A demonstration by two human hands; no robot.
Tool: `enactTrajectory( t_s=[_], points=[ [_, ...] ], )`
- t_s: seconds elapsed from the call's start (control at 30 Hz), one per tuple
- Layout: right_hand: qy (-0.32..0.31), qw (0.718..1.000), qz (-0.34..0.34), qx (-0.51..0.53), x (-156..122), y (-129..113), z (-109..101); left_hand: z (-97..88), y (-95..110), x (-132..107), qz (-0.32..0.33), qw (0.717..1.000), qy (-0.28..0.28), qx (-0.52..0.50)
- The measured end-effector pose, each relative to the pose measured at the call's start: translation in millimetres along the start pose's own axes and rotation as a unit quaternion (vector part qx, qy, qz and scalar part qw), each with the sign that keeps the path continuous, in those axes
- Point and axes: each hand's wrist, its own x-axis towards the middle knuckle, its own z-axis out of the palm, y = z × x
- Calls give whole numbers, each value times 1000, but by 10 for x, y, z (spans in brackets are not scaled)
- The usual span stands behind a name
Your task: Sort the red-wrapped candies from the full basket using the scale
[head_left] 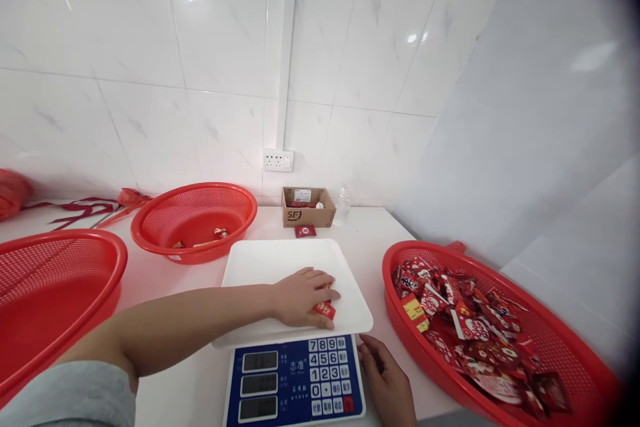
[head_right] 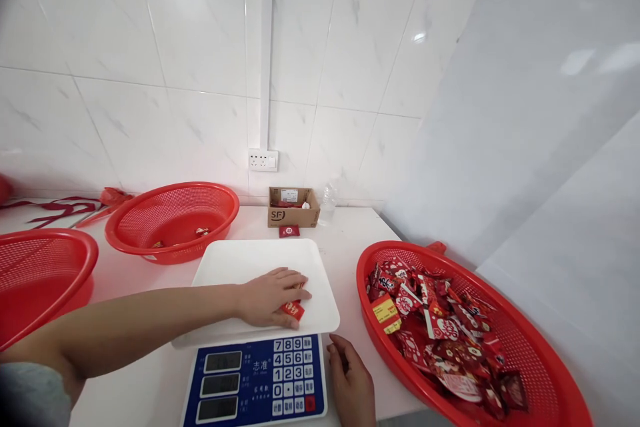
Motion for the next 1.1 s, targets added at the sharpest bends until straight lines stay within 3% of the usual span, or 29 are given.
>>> enactTrajectory(
  t_s=[0.07,0.23,0.43,0.6,0.8,0.9,1.0,1.1],
  points=[
    [3,1000,-4,7,-1,-4,2,37,49,79,18,999,5,28],
    [3,1000,-1,3,-9,-18,-10,52,-5,211,-38,998,5,56],
    [5,1000,-2,-5,-15,-35,-18,-18,-129,64,-101,993,4,61],
    [4,1000,0,-3,-10,-10,-6,-320,-454,-216,-217,972,64,66],
    [-1,1000,-8,-10,-2,11,-2,-792,-1036,-654,-388,905,158,69],
    [-2,1000,2,-7,-7,-21,-6,-946,-1167,-813,-430,881,185,64],
    [-3,1000,11,-6,-10,-41,-13,-1021,-949,-841,-417,879,223,62],
    [-13,1000,13,-10,-7,-37,-17,-972,-406,-855,-364,887,278,60]
  ],
)
